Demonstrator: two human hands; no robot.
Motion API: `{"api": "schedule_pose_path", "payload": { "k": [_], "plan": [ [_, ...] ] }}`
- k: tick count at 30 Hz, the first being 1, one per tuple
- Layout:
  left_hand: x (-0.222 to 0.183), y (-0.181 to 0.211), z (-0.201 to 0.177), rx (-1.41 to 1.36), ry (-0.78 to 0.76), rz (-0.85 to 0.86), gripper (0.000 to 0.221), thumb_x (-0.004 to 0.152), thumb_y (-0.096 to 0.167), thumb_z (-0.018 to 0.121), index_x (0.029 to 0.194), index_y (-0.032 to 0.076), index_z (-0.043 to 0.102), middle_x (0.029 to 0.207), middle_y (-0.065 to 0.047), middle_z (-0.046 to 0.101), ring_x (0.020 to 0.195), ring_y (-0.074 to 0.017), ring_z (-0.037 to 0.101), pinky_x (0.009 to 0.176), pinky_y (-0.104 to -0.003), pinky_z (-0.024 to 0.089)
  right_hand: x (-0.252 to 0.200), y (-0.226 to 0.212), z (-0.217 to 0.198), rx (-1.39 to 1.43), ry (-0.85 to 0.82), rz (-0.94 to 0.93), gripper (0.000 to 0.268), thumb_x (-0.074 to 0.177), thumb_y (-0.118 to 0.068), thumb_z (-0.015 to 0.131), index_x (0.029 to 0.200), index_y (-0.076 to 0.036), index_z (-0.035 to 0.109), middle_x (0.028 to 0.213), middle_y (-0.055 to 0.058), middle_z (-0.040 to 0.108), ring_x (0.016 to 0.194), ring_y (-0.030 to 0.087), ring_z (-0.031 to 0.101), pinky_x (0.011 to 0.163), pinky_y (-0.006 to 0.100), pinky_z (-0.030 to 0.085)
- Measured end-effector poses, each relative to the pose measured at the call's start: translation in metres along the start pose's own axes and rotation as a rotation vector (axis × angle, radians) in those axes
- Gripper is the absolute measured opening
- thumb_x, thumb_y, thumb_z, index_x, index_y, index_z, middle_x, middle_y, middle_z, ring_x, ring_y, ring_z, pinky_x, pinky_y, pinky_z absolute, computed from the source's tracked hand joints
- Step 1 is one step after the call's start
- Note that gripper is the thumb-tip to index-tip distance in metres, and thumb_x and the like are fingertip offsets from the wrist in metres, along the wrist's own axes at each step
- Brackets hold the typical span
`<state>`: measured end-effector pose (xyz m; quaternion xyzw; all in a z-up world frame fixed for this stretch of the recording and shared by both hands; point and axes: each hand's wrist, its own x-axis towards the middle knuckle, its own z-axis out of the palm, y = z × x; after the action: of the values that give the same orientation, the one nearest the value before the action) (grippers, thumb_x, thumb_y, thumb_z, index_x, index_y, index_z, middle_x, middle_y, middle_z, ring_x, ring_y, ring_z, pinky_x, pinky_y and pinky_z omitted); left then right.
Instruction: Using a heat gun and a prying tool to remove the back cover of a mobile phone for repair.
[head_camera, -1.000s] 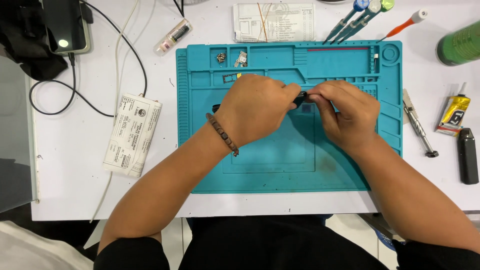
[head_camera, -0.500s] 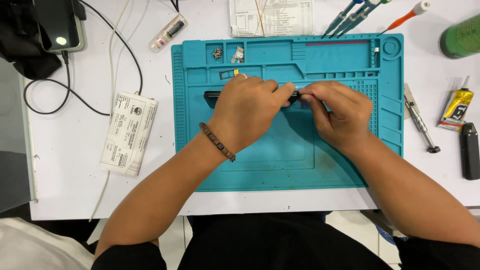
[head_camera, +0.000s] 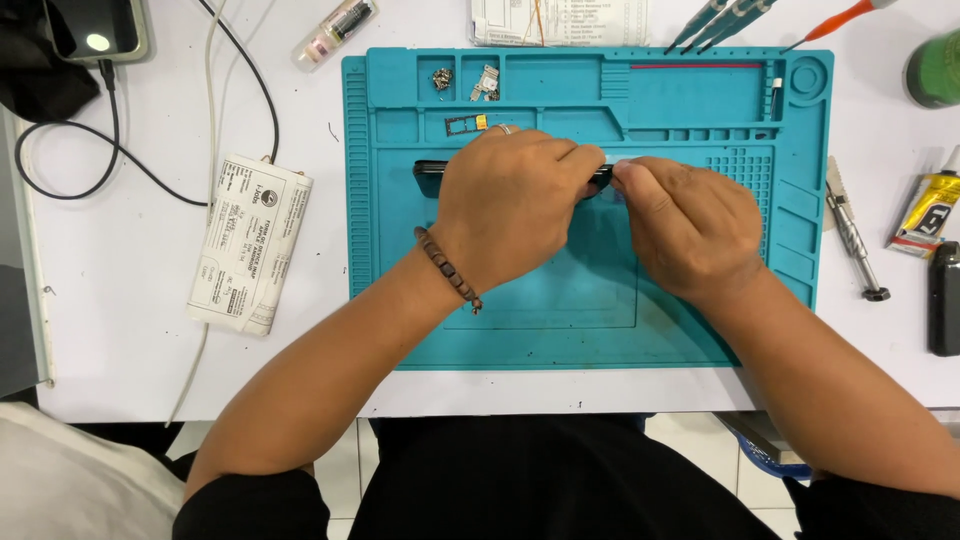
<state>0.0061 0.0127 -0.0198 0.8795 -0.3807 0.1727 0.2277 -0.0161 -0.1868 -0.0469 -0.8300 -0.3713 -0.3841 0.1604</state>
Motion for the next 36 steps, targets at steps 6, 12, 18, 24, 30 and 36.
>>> {"api": "schedule_pose_path", "payload": {
  "k": [6, 12, 18, 24, 30, 36],
  "plan": [
    [0.002, -0.003, 0.0, -0.015, -0.019, 0.019, 0.013, 0.089, 0.007, 0.056, 0.08, 0.013, 0.063, 0.062, -0.002, 0.062, 0.059, -0.0199, 0.064, 0.051, -0.031, 0.05, 0.007, 0.001, 0.006, -0.153, 0.09, -0.184, 0.01, 0.088, 0.006, 0.065, 0.086, 0.003, 0.074, 0.081, 0.016, 0.07, 0.06, 0.024, 0.066, 0.053, 0.03, 0.054],
    [0.001, 0.0, -0.001, -0.051, -0.021, 0.003, 0.007, 0.086, 0.007, 0.06, 0.081, 0.011, 0.063, 0.06, -0.002, 0.061, 0.057, -0.0221, 0.063, 0.054, -0.035, 0.052, 0.01, -0.005, 0.003, -0.155, 0.065, -0.156, 0.012, 0.088, 0.006, 0.063, 0.088, 0.004, 0.075, 0.083, 0.015, 0.07, 0.061, 0.024, 0.066, 0.054, 0.031, 0.055],
    [-0.003, -0.007, -0.007, 0.058, -0.042, -0.027, 0.009, 0.083, 0.017, 0.069, 0.085, 0.013, 0.062, 0.062, -0.001, 0.061, 0.061, -0.0216, 0.065, 0.06, -0.038, 0.053, 0.009, 0.001, 0.003, 0.102, 0.065, -0.011, 0.006, 0.091, 0.009, 0.067, 0.09, 0.008, 0.073, 0.085, 0.018, 0.071, 0.065, 0.032, 0.067, 0.054, 0.036, 0.053],
    [-0.019, -0.024, -0.032, -0.103, -0.185, -0.125, 0.015, 0.082, 0.013, 0.073, 0.096, 0.008, 0.067, 0.072, -0.007, 0.068, 0.069, -0.0287, 0.069, 0.065, -0.043, 0.053, 0.013, 0.004, -0.002, 0.19, 0.015, 0.067, 0.004, 0.092, 0.006, 0.07, 0.093, 0.006, 0.074, 0.09, 0.014, 0.072, 0.068, 0.03, 0.066, 0.056, 0.037, 0.053],
    [-0.023, -0.029, -0.026, -0.203, -0.109, -0.123, 0.015, 0.084, 0.01, 0.073, 0.098, 0.008, 0.069, 0.076, -0.008, 0.07, 0.072, -0.0294, 0.07, 0.064, -0.042, 0.055, 0.026, 0.002, 0.0, 0.221, 0.009, -0.007, 0.0, 0.09, 0.008, 0.074, 0.09, 0.008, 0.074, 0.09, 0.017, 0.07, 0.071, 0.032, 0.065, 0.058, 0.038, 0.052],
    [-0.026, -0.034, -0.019, -0.209, -0.02, -0.101, 0.007, 0.083, 0.013, 0.071, 0.084, 0.009, 0.065, 0.062, -0.003, 0.063, 0.054, -0.025, 0.062, 0.048, -0.036, 0.05, 0.037, 0.003, 0.007, 0.209, 0.034, -0.122, 0.006, 0.09, 0.007, 0.075, 0.085, 0.008, 0.074, 0.085, 0.017, 0.07, 0.066, 0.03, 0.064, 0.058, 0.036, 0.053]
  ]
}}
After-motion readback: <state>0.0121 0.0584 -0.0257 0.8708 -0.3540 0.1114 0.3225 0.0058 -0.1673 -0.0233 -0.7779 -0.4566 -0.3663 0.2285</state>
